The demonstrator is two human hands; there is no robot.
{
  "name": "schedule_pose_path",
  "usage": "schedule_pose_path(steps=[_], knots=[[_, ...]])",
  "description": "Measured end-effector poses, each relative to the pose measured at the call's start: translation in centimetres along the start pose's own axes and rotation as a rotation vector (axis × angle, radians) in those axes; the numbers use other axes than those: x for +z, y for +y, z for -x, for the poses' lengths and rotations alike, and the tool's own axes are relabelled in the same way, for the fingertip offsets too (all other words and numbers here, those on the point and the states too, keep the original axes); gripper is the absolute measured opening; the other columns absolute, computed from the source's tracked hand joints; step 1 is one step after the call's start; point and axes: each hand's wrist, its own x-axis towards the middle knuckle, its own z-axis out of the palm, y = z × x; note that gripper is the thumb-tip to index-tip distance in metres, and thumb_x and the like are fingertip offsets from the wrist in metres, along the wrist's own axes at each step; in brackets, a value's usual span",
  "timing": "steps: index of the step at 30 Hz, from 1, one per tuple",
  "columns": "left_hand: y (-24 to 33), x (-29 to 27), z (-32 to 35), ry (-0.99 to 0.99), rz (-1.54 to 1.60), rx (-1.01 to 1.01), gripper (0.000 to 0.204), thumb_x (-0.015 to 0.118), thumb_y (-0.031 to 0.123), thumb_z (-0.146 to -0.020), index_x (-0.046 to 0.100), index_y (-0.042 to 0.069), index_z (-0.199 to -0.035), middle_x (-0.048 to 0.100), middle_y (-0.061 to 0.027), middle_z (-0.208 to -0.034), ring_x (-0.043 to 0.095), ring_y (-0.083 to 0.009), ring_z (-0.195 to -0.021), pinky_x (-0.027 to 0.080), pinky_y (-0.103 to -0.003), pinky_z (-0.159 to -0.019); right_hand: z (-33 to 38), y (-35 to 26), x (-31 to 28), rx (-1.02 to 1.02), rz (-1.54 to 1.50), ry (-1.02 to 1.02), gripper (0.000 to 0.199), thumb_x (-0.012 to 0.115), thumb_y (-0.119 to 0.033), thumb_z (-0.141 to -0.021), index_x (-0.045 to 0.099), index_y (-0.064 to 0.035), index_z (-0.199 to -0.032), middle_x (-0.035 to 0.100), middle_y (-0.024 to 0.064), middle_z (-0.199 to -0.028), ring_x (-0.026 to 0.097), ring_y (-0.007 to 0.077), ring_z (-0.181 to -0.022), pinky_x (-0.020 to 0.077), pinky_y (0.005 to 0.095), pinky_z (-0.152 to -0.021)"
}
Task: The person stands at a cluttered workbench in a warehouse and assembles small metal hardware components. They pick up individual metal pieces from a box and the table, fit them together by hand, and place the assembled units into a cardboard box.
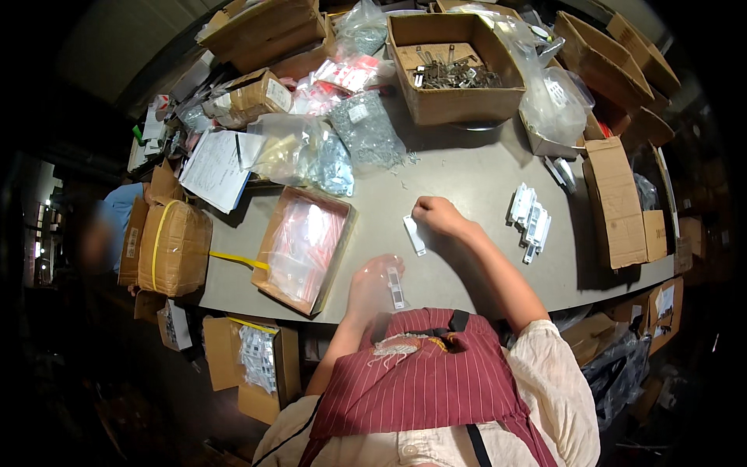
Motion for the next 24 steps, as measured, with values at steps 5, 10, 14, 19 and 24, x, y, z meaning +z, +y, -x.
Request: schedule_pose_path(steps=[5, 10, 14, 19, 24], knots=[[-0.2, 0.1, 0.0, 0.030, 0.052, 0.002, 0.035, 0.047, 0.019, -0.107, 0.057, -0.008, -0.127, 0.067, -0.0204, -0.120, 0.067, -0.0272, -0.110, 0.053, -0.037, -0.099, 1.1, -0.9, -2.1, 0.041, -0.897, -0.201, 0.021, 0.052, -0.021, -0.104, 0.060, -0.0029, -0.096, 0.059, 0.0036, -0.081, 0.055, 0.0124, -0.065, 0.0498, 0.0264, -0.060], [0.0, 0.1, -0.1, 0.026, 0.087, 0.026, 0.037, 0.046, 0.020, -0.108, 0.056, -0.010, -0.127, 0.066, -0.0213, -0.120, 0.067, -0.0282, -0.110, 0.054, -0.039, -0.099, -0.7, -0.5, -4.3, 0.075, -1.084, 0.012, 0.021, 0.049, -0.019, -0.104, 0.059, -0.0035, -0.094, 0.060, 0.0055, -0.083, 0.060, 0.0166, -0.067, 0.0547, 0.0295, -0.066], [-0.8, -0.4, -0.3, 0.036, 0.056, 0.044, 0.037, 0.047, 0.020, -0.108, 0.055, -0.011, -0.127, 0.066, -0.0211, -0.119, 0.068, -0.0286, -0.109, 0.055, -0.040, -0.098, -4.5, 1.8, -7.3, 0.089, -0.630, 0.282, 0.030, 0.061, -0.031, -0.099, 0.058, -0.0029, -0.089, 0.059, 0.0066, -0.074, 0.059, 0.0171, -0.066, 0.0544, 0.0330, -0.065], [-1.5, -0.6, -0.7, 0.004, 0.049, 0.084, 0.037, 0.048, 0.020, -0.107, 0.056, -0.011, -0.126, 0.067, -0.0205, -0.118, 0.068, -0.0278, -0.107, 0.056, -0.039, -0.097, -8.5, 3.1, -9.2, 0.005, 0.515, 0.563, 0.044, 0.073, -0.040, -0.087, 0.065, 0.0034, -0.083, 0.067, 0.0212, -0.078, 0.067, 0.0349, -0.073, 0.0541, 0.0455, -0.072], [-1.2, -0.4, -0.2, -0.003, -0.045, 0.112, 0.038, 0.049, 0.022, -0.107, 0.056, -0.011, -0.127, 0.068, -0.0202, -0.117, 0.069, -0.0272, -0.107, 0.055, -0.039, -0.098, -9.0, 1.3, -8.7, -0.039, 0.673, 0.311, 0.043, 0.073, -0.034, -0.083, 0.072, 0.0075, -0.095, 0.070, 0.0299, -0.094, 0.069, 0.0439, -0.087, 0.0547, 0.0489, -0.082]])
